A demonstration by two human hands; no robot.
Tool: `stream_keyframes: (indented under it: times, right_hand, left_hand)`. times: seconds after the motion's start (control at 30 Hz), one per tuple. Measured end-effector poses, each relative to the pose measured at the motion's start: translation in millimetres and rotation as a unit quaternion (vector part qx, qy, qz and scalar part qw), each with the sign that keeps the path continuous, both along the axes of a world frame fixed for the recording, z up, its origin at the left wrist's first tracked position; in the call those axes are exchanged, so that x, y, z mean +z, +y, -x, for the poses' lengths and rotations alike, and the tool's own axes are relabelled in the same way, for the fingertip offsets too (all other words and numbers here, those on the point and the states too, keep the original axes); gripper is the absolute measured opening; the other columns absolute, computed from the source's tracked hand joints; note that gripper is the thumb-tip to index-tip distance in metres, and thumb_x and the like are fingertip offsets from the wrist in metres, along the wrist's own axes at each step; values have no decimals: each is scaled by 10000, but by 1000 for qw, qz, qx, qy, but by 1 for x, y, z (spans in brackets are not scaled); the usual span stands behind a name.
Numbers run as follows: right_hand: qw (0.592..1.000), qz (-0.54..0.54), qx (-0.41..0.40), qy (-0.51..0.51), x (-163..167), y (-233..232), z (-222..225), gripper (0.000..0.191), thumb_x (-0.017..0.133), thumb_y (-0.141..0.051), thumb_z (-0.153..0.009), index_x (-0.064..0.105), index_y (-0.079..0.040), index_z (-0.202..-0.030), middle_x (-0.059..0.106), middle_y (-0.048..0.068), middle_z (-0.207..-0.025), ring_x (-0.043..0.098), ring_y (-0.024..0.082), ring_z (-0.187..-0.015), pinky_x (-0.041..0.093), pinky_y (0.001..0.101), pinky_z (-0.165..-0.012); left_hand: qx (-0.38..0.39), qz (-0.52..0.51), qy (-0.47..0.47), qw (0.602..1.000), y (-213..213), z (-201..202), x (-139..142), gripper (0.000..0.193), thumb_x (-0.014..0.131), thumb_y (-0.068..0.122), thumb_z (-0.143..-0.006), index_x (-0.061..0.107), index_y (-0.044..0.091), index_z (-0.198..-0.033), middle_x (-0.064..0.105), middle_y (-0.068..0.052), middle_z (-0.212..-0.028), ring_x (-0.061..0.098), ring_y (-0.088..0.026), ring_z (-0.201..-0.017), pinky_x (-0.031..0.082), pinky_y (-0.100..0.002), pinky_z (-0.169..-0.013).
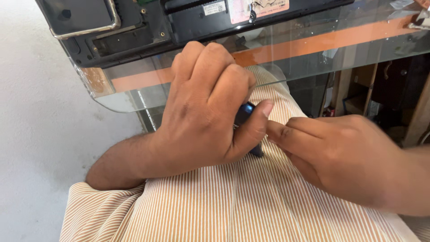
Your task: The person pries open a smartphone at a glass workbench, removes the back cover and battery, then lifts out the internal midframe and board assembly. They hold the board assembly and use blue-handled pliers to grip and work on a small component, then set the parts on the bench and stand up.
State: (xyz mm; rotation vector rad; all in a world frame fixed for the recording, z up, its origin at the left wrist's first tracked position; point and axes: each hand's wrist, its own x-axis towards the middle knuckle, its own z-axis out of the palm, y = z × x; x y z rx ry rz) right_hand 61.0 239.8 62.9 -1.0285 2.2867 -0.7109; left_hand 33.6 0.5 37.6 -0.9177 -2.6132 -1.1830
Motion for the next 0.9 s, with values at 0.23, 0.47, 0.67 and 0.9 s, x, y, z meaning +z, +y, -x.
stream_keyframes:
  times: [0.23,0.47,0.67,0.9]
  right_hand:
    - [987,-98,80,-98,-4,-2,-5,501,663,-233,-835,656,-62,-1305,646,7,-747,660,178,-535,541,329,-443]
    - [992,-86,81,-47,-18,3,-15,524,642,-185,-879,621,8,-1366,648,17,-752,663,146,-553,522,301,-389]
    - [993,-80,61,-57,-21,10,-12,509,658,-160,-846,634,-13,-1332,634,9,-688,641,147,-505,514,294,-370]
    - [950,-60,168,254,-36,18,-17,395,646,-127,-944,688,51,-1295,606,24,-676,538,91,-452,426,236,-321]
  left_hand:
    - [-12,8,6,1000,6,5,11,253,749,211,-933,598,13,-979,494,-152,-986,458,-302,-926,375,-470,-839]
    - [11,0,-24,1000,-2,5,7,246,762,175,-957,579,14,-989,469,-131,-982,420,-279,-889,359,-408,-786]
    - [11,0,-34,999,3,5,4,244,766,152,-980,573,8,-1023,448,-135,-971,401,-279,-902,351,-409,-796]
    - [17,21,-17,999,3,9,-4,247,774,143,-993,579,-2,-1035,441,-125,-949,388,-272,-902,340,-422,-810]
